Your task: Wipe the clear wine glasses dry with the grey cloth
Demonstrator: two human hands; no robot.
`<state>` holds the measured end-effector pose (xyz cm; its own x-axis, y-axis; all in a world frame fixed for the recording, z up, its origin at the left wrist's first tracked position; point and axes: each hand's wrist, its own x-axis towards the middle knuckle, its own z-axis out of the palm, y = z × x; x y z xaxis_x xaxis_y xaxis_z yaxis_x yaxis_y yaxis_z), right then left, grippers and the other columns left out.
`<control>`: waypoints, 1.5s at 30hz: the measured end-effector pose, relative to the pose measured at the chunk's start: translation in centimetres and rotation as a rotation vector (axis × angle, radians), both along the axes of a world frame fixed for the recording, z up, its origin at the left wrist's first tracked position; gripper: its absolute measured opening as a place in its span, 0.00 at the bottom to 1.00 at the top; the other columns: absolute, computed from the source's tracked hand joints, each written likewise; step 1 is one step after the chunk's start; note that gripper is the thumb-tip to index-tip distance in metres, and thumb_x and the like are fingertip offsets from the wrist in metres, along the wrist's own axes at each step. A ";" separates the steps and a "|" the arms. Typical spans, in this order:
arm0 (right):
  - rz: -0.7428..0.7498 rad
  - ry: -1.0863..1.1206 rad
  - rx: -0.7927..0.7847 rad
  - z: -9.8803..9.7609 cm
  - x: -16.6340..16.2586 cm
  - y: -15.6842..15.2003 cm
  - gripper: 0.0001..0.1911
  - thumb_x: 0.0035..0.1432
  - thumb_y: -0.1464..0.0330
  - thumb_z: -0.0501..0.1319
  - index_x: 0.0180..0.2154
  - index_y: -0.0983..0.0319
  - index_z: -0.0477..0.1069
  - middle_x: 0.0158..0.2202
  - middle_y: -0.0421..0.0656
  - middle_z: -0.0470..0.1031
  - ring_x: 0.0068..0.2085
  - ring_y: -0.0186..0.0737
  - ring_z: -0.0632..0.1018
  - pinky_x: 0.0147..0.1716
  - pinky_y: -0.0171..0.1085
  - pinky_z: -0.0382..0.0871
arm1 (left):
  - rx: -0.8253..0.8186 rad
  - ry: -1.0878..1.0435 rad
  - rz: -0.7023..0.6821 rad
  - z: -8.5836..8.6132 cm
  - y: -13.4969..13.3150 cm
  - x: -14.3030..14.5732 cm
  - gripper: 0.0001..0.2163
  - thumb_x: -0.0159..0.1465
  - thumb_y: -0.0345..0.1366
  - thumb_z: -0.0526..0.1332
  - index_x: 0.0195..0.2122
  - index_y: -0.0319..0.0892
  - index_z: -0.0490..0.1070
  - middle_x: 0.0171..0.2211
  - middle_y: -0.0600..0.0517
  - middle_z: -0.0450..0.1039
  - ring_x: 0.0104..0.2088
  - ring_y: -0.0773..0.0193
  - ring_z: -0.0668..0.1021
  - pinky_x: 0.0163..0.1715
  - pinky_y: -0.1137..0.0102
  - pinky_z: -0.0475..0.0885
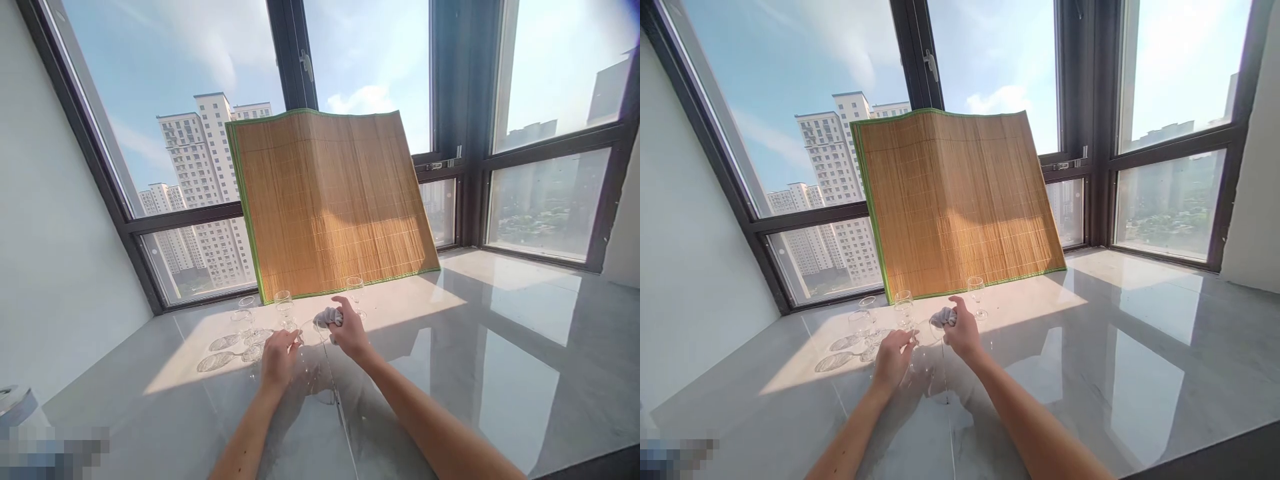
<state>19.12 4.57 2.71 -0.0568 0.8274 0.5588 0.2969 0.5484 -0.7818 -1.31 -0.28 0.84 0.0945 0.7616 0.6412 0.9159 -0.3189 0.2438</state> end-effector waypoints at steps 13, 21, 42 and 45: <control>0.318 0.175 -0.082 0.8 -0.8 -2.2 0.28 0.45 0.75 0.56 0.51 0.56 0.61 0.26 0.32 0.64 0.23 0.30 0.63 0.20 0.30 0.56 | -0.218 -0.151 0.118 0.3 -0.5 0.4 0.19 0.69 0.37 0.51 0.58 0.40 0.69 0.49 0.44 0.78 0.48 0.56 0.78 0.44 0.68 0.69; 0.079 0.144 0.058 1.0 -0.3 -1.6 0.26 0.45 0.76 0.55 0.49 0.57 0.62 0.26 0.33 0.63 0.24 0.31 0.64 0.24 0.31 0.57 | -0.230 0.003 0.106 0.5 -0.7 0.5 0.15 0.65 0.32 0.55 0.50 0.45 0.75 0.36 0.48 0.79 0.41 0.58 0.77 0.38 0.69 0.66; 0.534 0.162 -0.352 1.4 0.7 -1.6 0.34 0.41 0.73 0.66 0.53 0.57 0.65 0.27 0.34 0.69 0.27 0.33 0.70 0.27 0.33 0.64 | -0.175 0.035 0.046 0.5 -0.3 0.0 0.16 0.61 0.25 0.54 0.41 0.44 0.79 0.32 0.50 0.75 0.39 0.59 0.73 0.40 0.68 0.66; 0.544 0.318 -0.434 1.9 1.0 -1.7 0.33 0.41 0.70 0.67 0.53 0.58 0.66 0.28 0.35 0.70 0.27 0.35 0.72 0.27 0.35 0.66 | -0.177 -0.038 0.012 0.6 -0.4 0.2 0.15 0.60 0.25 0.55 0.41 0.44 0.79 0.33 0.50 0.76 0.39 0.60 0.74 0.40 0.69 0.66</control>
